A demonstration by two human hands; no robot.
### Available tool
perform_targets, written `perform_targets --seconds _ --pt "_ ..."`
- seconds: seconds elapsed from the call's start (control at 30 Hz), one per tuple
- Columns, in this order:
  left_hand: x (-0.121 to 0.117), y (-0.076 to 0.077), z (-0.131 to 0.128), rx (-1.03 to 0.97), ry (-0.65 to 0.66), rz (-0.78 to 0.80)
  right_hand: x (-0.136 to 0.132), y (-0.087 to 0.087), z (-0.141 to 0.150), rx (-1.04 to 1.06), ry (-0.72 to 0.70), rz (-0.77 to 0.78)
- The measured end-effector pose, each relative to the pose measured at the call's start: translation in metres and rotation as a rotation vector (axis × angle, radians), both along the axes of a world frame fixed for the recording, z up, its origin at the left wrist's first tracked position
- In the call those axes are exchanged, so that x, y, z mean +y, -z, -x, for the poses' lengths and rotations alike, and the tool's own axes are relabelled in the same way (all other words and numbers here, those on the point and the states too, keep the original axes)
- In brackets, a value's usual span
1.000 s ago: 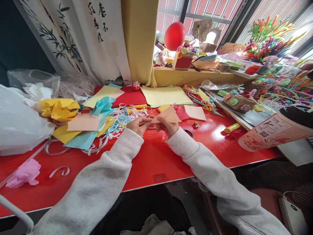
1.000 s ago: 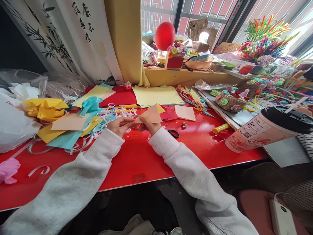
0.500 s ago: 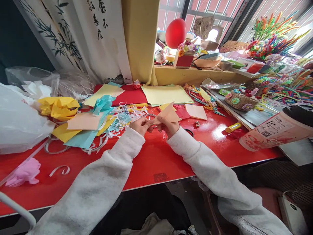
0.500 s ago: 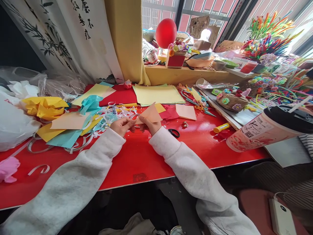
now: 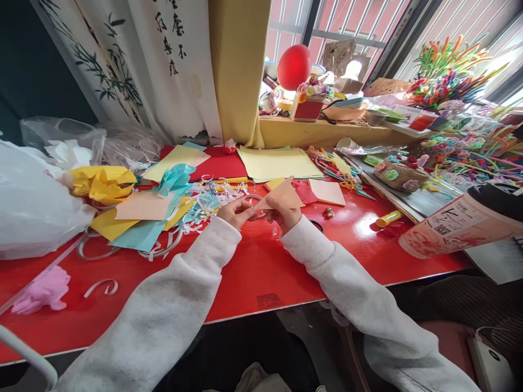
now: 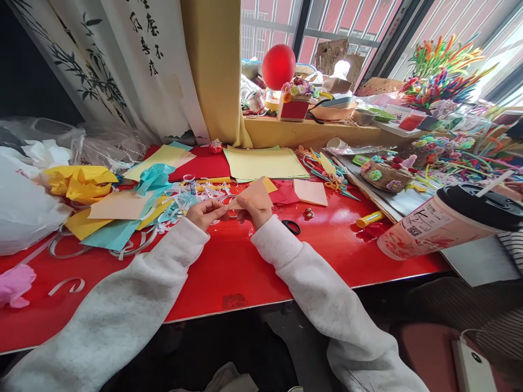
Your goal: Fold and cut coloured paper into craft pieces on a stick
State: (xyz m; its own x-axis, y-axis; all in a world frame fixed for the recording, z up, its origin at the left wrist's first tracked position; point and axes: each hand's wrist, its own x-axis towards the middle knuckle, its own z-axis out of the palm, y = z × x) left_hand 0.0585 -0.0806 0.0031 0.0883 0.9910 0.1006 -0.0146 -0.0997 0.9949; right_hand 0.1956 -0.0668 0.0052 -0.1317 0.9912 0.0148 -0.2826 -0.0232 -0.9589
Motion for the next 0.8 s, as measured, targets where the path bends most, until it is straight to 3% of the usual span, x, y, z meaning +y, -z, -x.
perform_targets --seconds 0.23,0.4,0.53,0.63,0.7,0.8 --pt "-0.0023 0.0020 -0.0012 0.005 -0.008 -0.034 -0.0025 0.0023 0.0015 0.038 -0.039 -0.008" --pt "-0.0016 0.0035 -0.0027 0.055 0.039 0.027 0.0000 0.0060 0.0007 0.015 -0.034 -0.046" --pt "-0.0012 0.0055 -0.0038 0.165 0.095 0.008 0.0003 0.0070 0.0011 -0.032 -0.114 -0.077" --pt "-0.0025 0.0046 -0.0040 0.270 0.084 0.001 -0.0009 0.0075 0.0023 -0.012 -0.107 -0.006" --pt "-0.0027 0.0020 -0.0029 0.400 0.033 -0.042 -0.0015 0.0074 0.0024 0.003 -0.097 0.037" --pt "-0.0004 -0.0018 0.0008 0.578 -0.143 -0.188 -0.0020 0.0054 0.0011 -0.001 -0.131 0.025"
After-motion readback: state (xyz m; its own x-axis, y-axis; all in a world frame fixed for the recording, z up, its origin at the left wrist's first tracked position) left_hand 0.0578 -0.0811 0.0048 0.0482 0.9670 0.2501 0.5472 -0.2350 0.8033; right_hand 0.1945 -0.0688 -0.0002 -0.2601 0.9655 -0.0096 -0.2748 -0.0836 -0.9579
